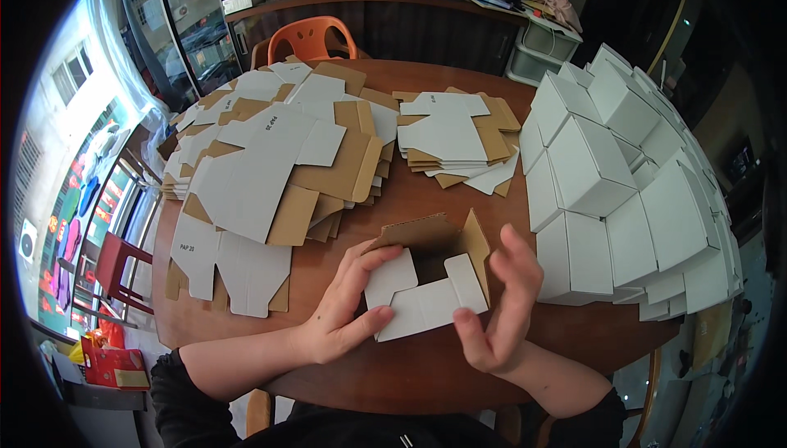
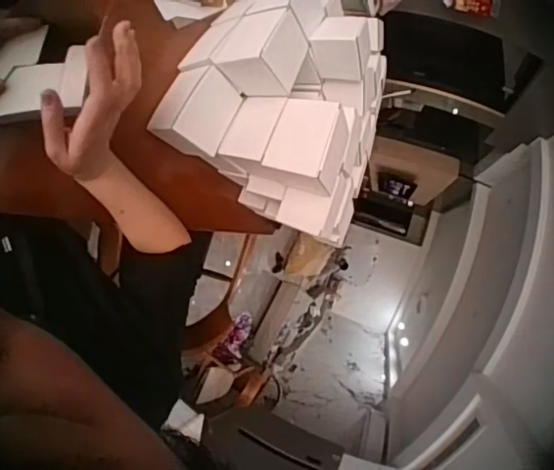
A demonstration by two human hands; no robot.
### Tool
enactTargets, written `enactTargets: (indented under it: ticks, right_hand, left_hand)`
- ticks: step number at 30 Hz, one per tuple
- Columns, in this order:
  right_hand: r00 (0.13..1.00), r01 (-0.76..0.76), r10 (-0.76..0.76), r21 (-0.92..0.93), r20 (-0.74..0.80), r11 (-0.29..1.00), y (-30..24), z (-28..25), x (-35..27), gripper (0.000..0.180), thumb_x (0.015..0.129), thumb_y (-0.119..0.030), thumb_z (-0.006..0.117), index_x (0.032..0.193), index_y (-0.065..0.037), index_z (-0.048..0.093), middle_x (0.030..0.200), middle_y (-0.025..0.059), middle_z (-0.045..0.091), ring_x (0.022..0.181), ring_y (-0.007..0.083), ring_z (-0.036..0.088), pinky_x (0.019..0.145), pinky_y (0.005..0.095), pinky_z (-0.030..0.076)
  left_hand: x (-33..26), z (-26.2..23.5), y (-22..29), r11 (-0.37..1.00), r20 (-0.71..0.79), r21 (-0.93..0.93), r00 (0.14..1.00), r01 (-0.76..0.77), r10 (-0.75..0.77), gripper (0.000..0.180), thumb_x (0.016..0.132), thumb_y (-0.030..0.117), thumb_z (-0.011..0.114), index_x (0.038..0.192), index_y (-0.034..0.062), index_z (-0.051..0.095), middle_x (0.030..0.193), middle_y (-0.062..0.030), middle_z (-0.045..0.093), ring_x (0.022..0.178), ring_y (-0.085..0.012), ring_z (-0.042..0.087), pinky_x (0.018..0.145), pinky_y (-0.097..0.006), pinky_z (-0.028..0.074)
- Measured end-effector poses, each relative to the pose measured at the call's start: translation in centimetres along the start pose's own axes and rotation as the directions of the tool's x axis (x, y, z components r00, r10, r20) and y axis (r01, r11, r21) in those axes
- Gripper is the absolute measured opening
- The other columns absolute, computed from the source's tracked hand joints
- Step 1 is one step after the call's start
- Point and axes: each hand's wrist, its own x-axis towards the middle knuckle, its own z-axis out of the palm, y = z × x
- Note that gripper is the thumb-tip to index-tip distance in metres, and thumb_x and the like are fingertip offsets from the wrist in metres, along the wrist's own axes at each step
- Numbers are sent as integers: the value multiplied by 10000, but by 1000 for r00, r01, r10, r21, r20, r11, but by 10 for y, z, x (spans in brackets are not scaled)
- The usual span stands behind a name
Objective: The person assembles small white cardboard boxes by hand. They pick up flat, pre-cut cardboard pieces, fold them along the creases, and tuck the flaps to form the box structure. The finished boxes are stacked on the right side of the table.
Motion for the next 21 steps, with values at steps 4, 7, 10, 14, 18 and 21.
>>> enactTargets:
  ticks: [4, 7, 10, 14, 18, 21]
  right_hand:
    - [979, -201, 189, 235, 70, 951, 11, 4, 1, 614, 999, -249, 544, 1465, 78, 314, 1499, 234, 367, 1359, 336, 397, 1133, 417, 328]
    - [942, -334, 289, 391, 172, 858, 11, 5, -1, 579, 1049, -281, 447, 1486, 71, 304, 1504, 204, 367, 1351, 304, 415, 1136, 412, 328]
    - [948, -316, 263, 422, 180, 850, 9, 6, 0, 505, 1062, -281, 425, 1435, 59, 399, 1495, 213, 369, 1351, 313, 419, 1138, 418, 329]
    - [964, -233, 168, 351, 205, 907, 10, 4, 4, 430, 1072, -291, 402, 1306, 32, 563, 1488, 214, 359, 1342, 315, 434, 1133, 431, 338]
    - [972, -207, 151, 355, 179, 912, 7, 7, 5, 435, 1078, -304, 382, 1236, 12, 636, 1485, 212, 349, 1319, 306, 455, 1124, 431, 349]
    - [956, -280, 213, 416, 200, 865, 10, 4, 3, 450, 1080, -300, 368, 1189, 19, 666, 1481, 198, 361, 1321, 291, 450, 1129, 428, 343]
  left_hand:
    - [-5, 4, -4, 996, -39, -90, 999, 25, -29, 728, 933, 180, 557, 1539, -24, 208, 1524, -243, 256, 1427, -364, 259, 1178, -442, 199]
    - [-5, 2, -4, 998, -30, -64, 1000, -5, 3, 772, 923, 165, 559, 1556, -34, 165, 1531, -250, 241, 1431, -369, 249, 1183, -445, 181]
    - [-5, 2, -3, 998, -30, -51, 999, -22, 20, 796, 915, 161, 558, 1562, -42, 141, 1534, -258, 230, 1431, -376, 245, 1185, -448, 174]
    - [-4, 1, -2, 999, -29, -42, 999, -22, 21, 795, 916, 169, 545, 1564, -44, 137, 1534, -262, 224, 1423, -377, 251, 1184, -450, 173]
    - [-4, 1, -2, 998, -33, -70, 999, -2, 0, 786, 918, 178, 534, 1564, -41, 142, 1522, -259, 236, 1407, -376, 269, 1181, -451, 181]
    - [-4, -1, -3, 997, -17, -79, 1000, -16, 15, 775, 913, 171, 530, 1563, -33, 161, 1511, -255, 248, 1401, -372, 275, 1178, -452, 187]
